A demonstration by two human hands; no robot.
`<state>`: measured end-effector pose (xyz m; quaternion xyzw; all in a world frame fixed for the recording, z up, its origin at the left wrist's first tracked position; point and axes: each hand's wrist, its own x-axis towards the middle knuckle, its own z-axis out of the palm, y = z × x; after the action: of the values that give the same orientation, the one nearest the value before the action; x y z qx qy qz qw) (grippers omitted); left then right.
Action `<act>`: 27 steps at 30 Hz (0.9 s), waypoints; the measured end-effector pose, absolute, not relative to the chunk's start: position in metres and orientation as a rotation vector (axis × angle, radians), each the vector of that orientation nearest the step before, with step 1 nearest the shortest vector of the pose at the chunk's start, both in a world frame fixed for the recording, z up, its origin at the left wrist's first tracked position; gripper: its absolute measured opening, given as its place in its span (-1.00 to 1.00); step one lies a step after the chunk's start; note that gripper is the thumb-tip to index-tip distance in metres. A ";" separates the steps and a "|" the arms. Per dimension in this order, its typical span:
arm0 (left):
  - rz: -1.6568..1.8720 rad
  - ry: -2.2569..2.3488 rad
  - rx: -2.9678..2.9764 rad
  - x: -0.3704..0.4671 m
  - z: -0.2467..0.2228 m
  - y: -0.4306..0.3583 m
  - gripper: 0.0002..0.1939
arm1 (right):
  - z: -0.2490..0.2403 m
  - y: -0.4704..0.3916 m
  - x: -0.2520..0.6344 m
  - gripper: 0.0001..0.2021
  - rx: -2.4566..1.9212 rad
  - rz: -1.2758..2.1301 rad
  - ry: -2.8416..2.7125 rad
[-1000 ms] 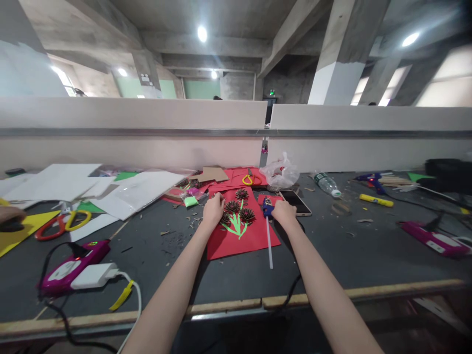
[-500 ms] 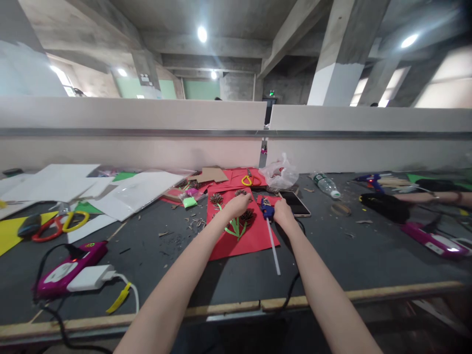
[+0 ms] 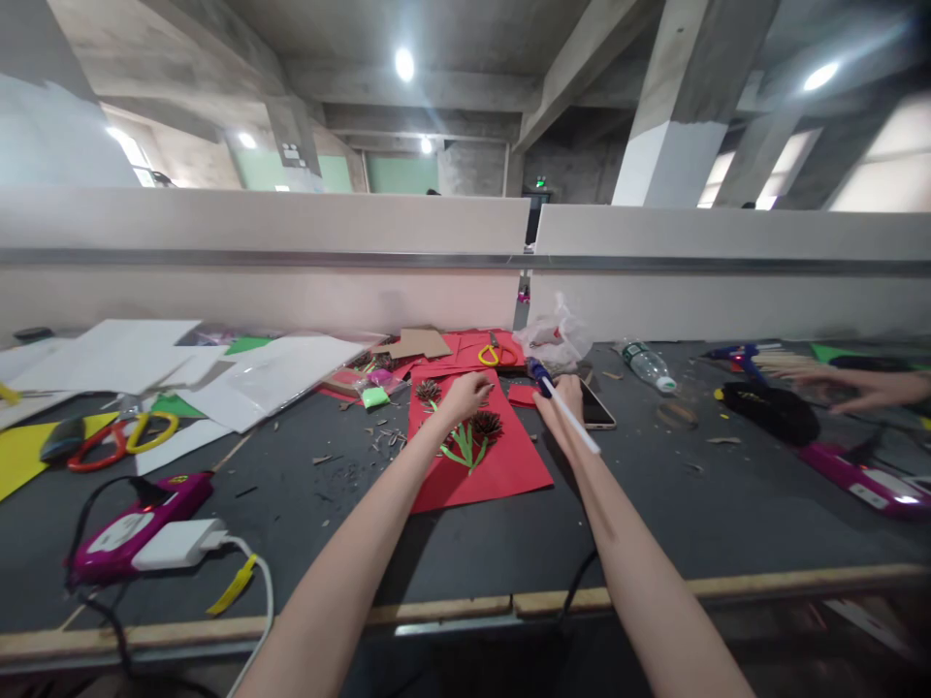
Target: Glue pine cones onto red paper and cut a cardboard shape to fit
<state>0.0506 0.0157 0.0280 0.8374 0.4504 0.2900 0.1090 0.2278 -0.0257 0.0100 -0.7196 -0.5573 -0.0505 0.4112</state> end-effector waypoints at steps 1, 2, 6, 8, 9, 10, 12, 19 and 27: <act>0.949 1.303 2.420 0.041 0.029 0.013 -0.80 | 0.012 -0.026 0.226 -0.77 -1.757 -0.122 -1.411; 1.038 1.277 2.371 0.031 0.030 0.009 -0.82 | 0.013 -0.026 0.223 -0.80 -1.703 -0.107 -1.427; 1.190 1.203 2.001 -0.005 0.026 -0.003 -0.83 | 0.014 -0.032 0.207 -0.84 -1.482 0.113 -1.507; 1.252 1.212 1.755 -0.017 0.022 -0.008 -0.77 | 0.015 -0.037 0.199 -0.85 -1.380 0.266 -1.523; 1.259 1.194 1.667 -0.021 0.020 -0.009 -0.75 | 0.015 -0.039 0.195 -0.85 -1.346 0.323 -1.538; 1.272 1.174 1.577 -0.023 0.019 -0.011 -0.74 | 0.016 -0.042 0.192 -0.85 -1.328 0.366 -1.554; 1.276 1.113 1.424 -0.024 0.019 -0.014 -0.72 | 0.017 -0.045 0.187 -0.86 -1.325 0.441 -1.578; 1.286 1.006 1.167 -0.018 0.020 -0.019 -0.69 | 0.015 -0.046 0.184 -0.83 -1.312 0.640 -1.504; 1.235 1.004 1.140 -0.019 0.014 -0.014 -0.72 | 0.013 -0.047 0.181 -0.89 -1.245 0.657 -1.557</act>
<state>-0.0194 -0.0139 0.0136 0.4834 0.4256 0.5237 0.5577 0.1812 -0.0467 0.0130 -0.5143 -0.6434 0.2713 0.4979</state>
